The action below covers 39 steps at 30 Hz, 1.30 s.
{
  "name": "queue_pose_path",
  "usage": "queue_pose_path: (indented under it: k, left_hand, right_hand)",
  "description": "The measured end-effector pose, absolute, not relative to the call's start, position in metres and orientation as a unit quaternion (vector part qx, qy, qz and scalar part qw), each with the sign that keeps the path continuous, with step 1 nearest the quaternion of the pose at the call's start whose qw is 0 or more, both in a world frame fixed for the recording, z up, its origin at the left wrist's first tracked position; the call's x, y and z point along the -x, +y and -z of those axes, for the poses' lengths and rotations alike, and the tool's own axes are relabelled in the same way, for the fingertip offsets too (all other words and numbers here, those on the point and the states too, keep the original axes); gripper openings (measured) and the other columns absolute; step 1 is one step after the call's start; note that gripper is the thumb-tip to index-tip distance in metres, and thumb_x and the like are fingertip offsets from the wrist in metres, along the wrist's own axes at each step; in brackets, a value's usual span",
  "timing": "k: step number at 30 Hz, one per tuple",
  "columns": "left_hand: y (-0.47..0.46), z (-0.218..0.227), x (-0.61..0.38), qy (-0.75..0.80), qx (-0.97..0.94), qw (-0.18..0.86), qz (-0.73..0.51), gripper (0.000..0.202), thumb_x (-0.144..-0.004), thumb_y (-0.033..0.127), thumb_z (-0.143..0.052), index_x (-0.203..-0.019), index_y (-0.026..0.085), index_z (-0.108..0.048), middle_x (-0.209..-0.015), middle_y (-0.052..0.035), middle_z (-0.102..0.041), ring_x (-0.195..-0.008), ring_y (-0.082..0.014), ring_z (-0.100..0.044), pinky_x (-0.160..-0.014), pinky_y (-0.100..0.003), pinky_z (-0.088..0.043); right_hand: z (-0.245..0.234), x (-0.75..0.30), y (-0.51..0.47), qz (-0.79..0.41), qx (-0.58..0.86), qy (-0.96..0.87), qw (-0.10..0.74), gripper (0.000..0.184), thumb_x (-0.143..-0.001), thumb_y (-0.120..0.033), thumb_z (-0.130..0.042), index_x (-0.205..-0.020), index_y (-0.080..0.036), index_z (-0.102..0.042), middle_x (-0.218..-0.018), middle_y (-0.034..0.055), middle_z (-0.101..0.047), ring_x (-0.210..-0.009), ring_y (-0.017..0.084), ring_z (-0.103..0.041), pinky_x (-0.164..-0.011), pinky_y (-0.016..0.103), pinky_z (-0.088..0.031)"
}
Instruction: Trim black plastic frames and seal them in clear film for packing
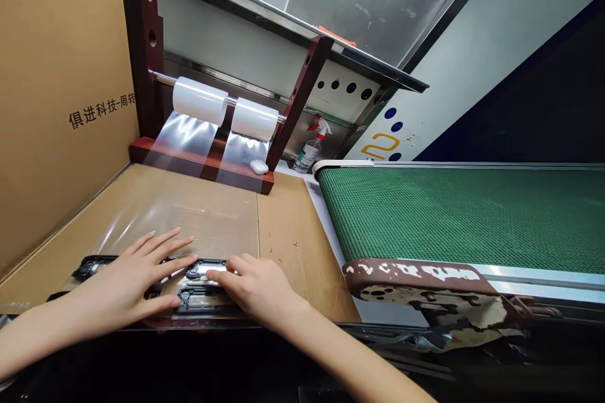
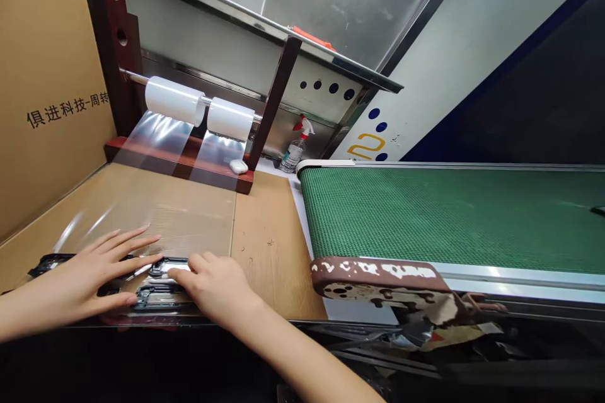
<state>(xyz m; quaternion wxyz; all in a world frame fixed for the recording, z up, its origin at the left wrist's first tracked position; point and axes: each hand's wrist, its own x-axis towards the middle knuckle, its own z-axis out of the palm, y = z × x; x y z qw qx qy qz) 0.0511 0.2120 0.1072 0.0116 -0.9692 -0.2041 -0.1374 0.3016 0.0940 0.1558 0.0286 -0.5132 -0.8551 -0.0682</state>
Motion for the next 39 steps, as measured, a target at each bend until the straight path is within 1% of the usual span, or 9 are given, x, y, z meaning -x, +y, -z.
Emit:
queue_pose_path:
  k: [5, 14, 17, 21, 27, 30, 33, 35, 39]
  left_hand:
    - [0.213, -0.106, -0.051, -0.2, 0.97, 0.016, 0.139, 0.058, -0.086, 0.059, -0.056, -0.141, 0.049, -0.041, -0.151, 0.0039, -0.045, -0.135, -0.0371, -0.044, -0.102, -0.062, -0.046]
    - [0.214, -0.109, -0.051, -0.191, 0.971, 0.033, 0.139, 0.061, -0.086, 0.061, -0.056, -0.143, 0.049, -0.037, -0.151, 0.0032, -0.044, -0.134, -0.0389, -0.046, -0.097, -0.063, -0.05]
    - [0.214, -0.107, -0.051, -0.192, 0.971, 0.032, 0.139, 0.063, -0.086, 0.06, -0.056, -0.144, 0.051, -0.033, -0.151, 0.004, -0.044, -0.134, -0.0391, -0.045, -0.097, -0.064, -0.05]
    - [0.215, -0.104, -0.05, -0.197, 0.971, 0.036, 0.133, 0.064, -0.087, 0.061, -0.054, -0.145, 0.049, -0.03, -0.153, 0.0031, -0.042, -0.137, -0.0391, -0.041, -0.099, -0.065, -0.047]
    - [0.215, -0.103, -0.049, -0.212, 0.97, 0.017, 0.119, 0.059, -0.089, 0.055, -0.054, -0.144, 0.049, -0.034, -0.153, 0.0016, -0.042, -0.139, -0.0386, -0.038, -0.103, -0.065, -0.043]
    - [0.214, -0.105, -0.048, -0.218, 0.97, 0.004, 0.111, 0.058, -0.09, 0.054, -0.054, -0.144, 0.049, -0.035, -0.153, 0.0014, -0.042, -0.139, -0.0386, -0.037, -0.104, -0.065, -0.041]
    - [0.214, -0.107, -0.048, -0.219, 0.97, -0.005, 0.105, 0.056, -0.09, 0.054, -0.053, -0.143, 0.048, -0.037, -0.153, 0.0009, -0.041, -0.14, -0.0388, -0.036, -0.105, -0.066, -0.04]
    - [0.214, -0.108, -0.048, -0.219, 0.97, -0.007, 0.106, 0.055, -0.09, 0.053, -0.054, -0.143, 0.048, -0.039, -0.153, 0.0005, -0.043, -0.139, -0.039, -0.037, -0.105, -0.066, -0.04]
    - [0.214, -0.107, -0.051, -0.219, 0.97, -0.01, 0.11, 0.053, -0.089, 0.053, -0.055, -0.141, 0.047, -0.043, -0.152, 0.0001, -0.044, -0.139, -0.0384, -0.037, -0.106, -0.065, -0.04]
  right_hand:
    - [-0.159, -0.304, 0.095, 0.045, 0.51, -0.859, 0.015, 0.026, -0.101, -0.027, -0.049, -0.124, -0.03, -0.059, -0.092, 0.0001, -0.065, -0.076, 0.016, -0.057, -0.056, 0.027, -0.042]
    - [-0.163, -0.319, 0.088, 0.022, 0.512, -0.859, 0.013, 0.025, -0.101, -0.027, -0.048, -0.121, -0.029, -0.062, -0.088, 0.0004, -0.066, -0.075, 0.015, -0.056, -0.053, 0.025, -0.036]
    - [-0.163, -0.326, 0.086, 0.025, 0.518, -0.855, 0.009, 0.025, -0.101, -0.027, -0.048, -0.121, -0.029, -0.062, -0.087, 0.0009, -0.065, -0.075, 0.014, -0.055, -0.051, 0.024, -0.034]
    - [-0.166, -0.334, 0.08, 0.03, 0.523, -0.852, 0.003, 0.025, -0.101, -0.027, -0.048, -0.12, -0.028, -0.063, -0.086, 0.0014, -0.065, -0.074, 0.014, -0.055, -0.051, 0.023, -0.033]
    - [-0.171, -0.35, 0.068, 0.029, 0.54, -0.841, 0.0, 0.025, -0.102, -0.027, -0.045, -0.118, -0.028, -0.065, -0.083, 0.0008, -0.065, -0.074, 0.013, -0.056, -0.052, 0.023, -0.033]
    - [-0.175, -0.359, 0.061, 0.034, 0.547, -0.836, -0.019, 0.025, -0.101, -0.025, -0.047, -0.118, -0.028, -0.065, -0.081, 0.0004, -0.064, -0.073, 0.013, -0.056, -0.052, 0.024, -0.034]
    - [-0.176, -0.369, 0.055, 0.046, 0.547, -0.835, -0.032, 0.024, -0.1, -0.024, -0.049, -0.119, -0.027, -0.065, -0.084, 0.0007, -0.065, -0.073, 0.013, -0.057, -0.053, 0.024, -0.035]
    - [-0.175, -0.375, 0.05, 0.054, 0.545, -0.836, -0.029, 0.023, -0.1, -0.024, -0.05, -0.116, -0.026, -0.066, -0.084, 0.0009, -0.066, -0.073, 0.013, -0.057, -0.053, 0.024, -0.035]
    - [-0.175, -0.383, 0.042, 0.069, 0.557, -0.828, -0.013, 0.02, -0.099, -0.024, -0.052, -0.11, -0.025, -0.069, -0.079, 0.0004, -0.064, -0.07, 0.012, -0.056, -0.052, 0.023, -0.033]
